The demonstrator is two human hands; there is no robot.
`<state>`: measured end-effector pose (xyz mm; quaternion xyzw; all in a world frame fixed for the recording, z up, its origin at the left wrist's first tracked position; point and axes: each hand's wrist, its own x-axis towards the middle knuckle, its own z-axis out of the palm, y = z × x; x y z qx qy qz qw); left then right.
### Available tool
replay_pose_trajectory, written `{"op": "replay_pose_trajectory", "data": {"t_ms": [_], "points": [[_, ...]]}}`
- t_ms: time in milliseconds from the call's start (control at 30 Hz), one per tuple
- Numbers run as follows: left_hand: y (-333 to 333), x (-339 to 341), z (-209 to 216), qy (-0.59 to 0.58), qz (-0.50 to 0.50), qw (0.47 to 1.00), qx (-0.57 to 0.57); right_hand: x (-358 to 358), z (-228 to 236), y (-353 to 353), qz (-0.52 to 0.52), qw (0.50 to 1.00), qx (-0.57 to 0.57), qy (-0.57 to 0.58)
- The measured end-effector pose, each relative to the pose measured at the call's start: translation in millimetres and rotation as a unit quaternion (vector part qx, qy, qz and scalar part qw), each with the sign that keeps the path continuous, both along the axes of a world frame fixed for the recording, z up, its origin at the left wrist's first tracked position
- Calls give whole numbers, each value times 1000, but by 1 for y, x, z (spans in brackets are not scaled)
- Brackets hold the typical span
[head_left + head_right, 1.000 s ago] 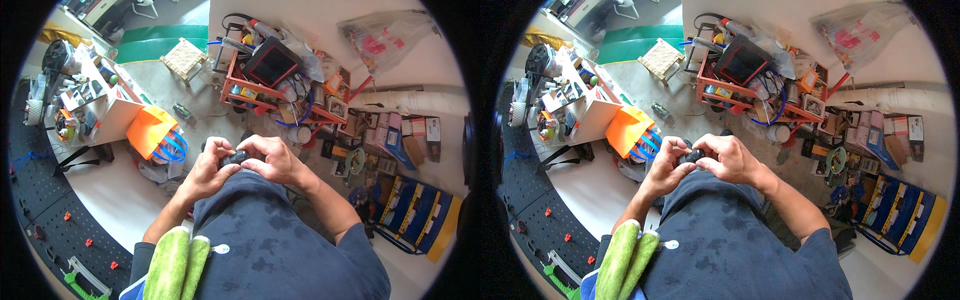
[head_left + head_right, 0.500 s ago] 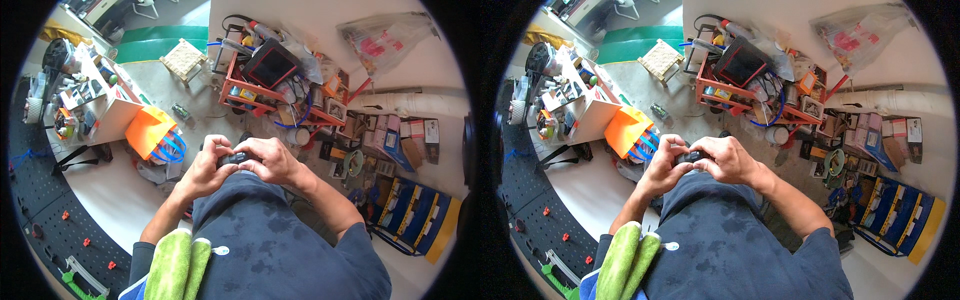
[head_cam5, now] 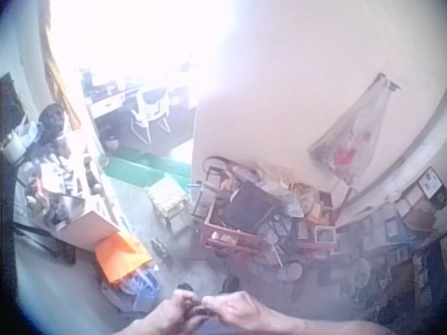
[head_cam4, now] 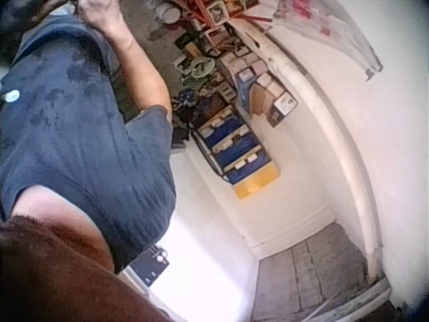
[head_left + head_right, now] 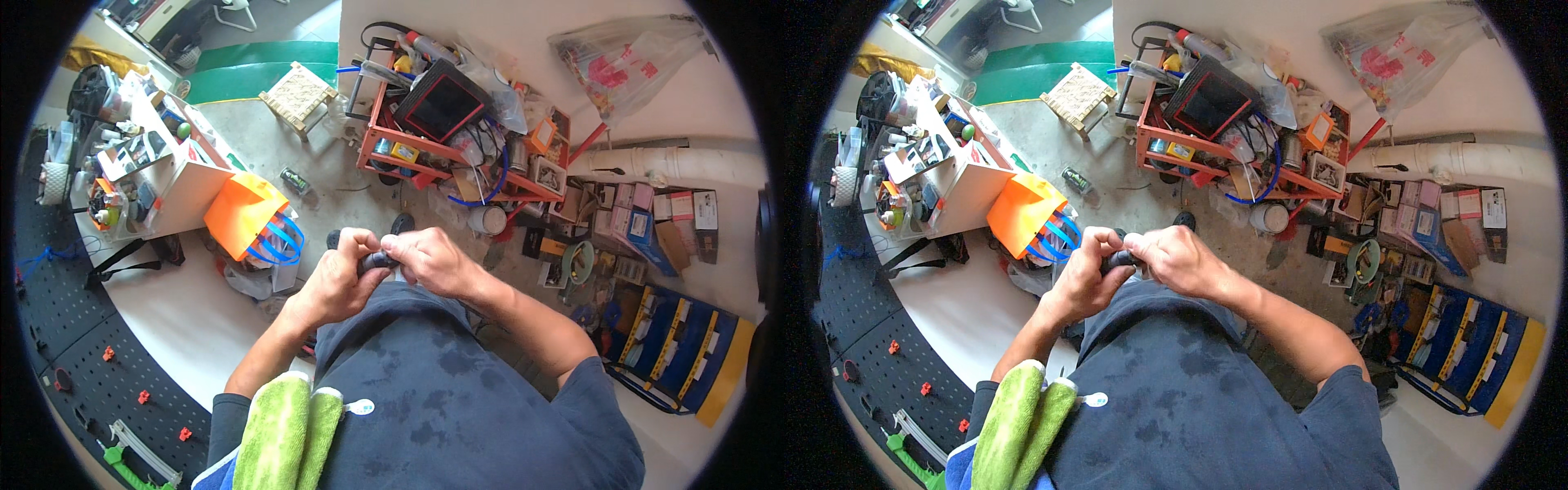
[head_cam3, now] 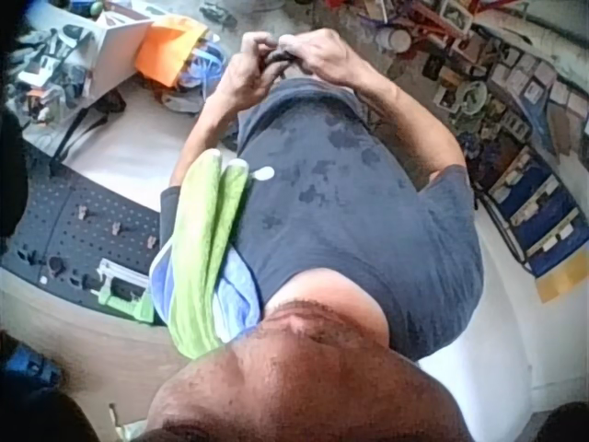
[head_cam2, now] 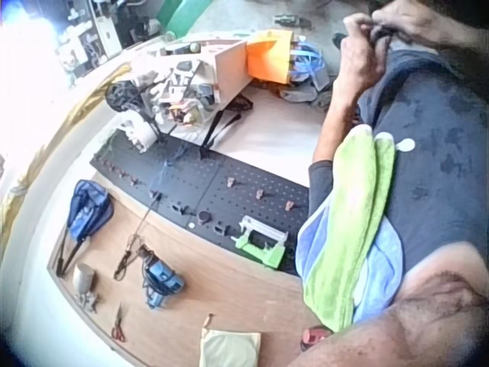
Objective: The person rummages through a cluttered cart and plastic bags to retrieve small black cylindrical parts. They unwrap a part, inspect it, and then repeatedly pick up and examine similar parts from a bowl and the cart, holding them between their fingers.
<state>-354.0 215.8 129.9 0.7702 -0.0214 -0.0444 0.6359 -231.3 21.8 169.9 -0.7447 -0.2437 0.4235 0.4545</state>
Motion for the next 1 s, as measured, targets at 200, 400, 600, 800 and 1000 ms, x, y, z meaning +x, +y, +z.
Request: {"op": "replay_pose_trajectory", "data": {"t_ms": [200, 400, 600, 800, 1000], "points": [[-2, 2, -7, -6, -4, 987, -161, 19, 14, 1, 172, 931, 86, -310], [-4, 2, 4, -75, 6, 997, -10, 1, 8, 6, 109, 966, 37, -230], [1, 11, 13, -18, 32, 999, 30, 18, 15, 10, -11, 992, -54, 110], [12, 9, 8, 56, 58, 996, -47, 29, 25, 7, -74, 979, -39, 186], [1, 10, 14, 109, 81, 988, -68, 11, 25, 10, -66, 996, 35, 49]]}}
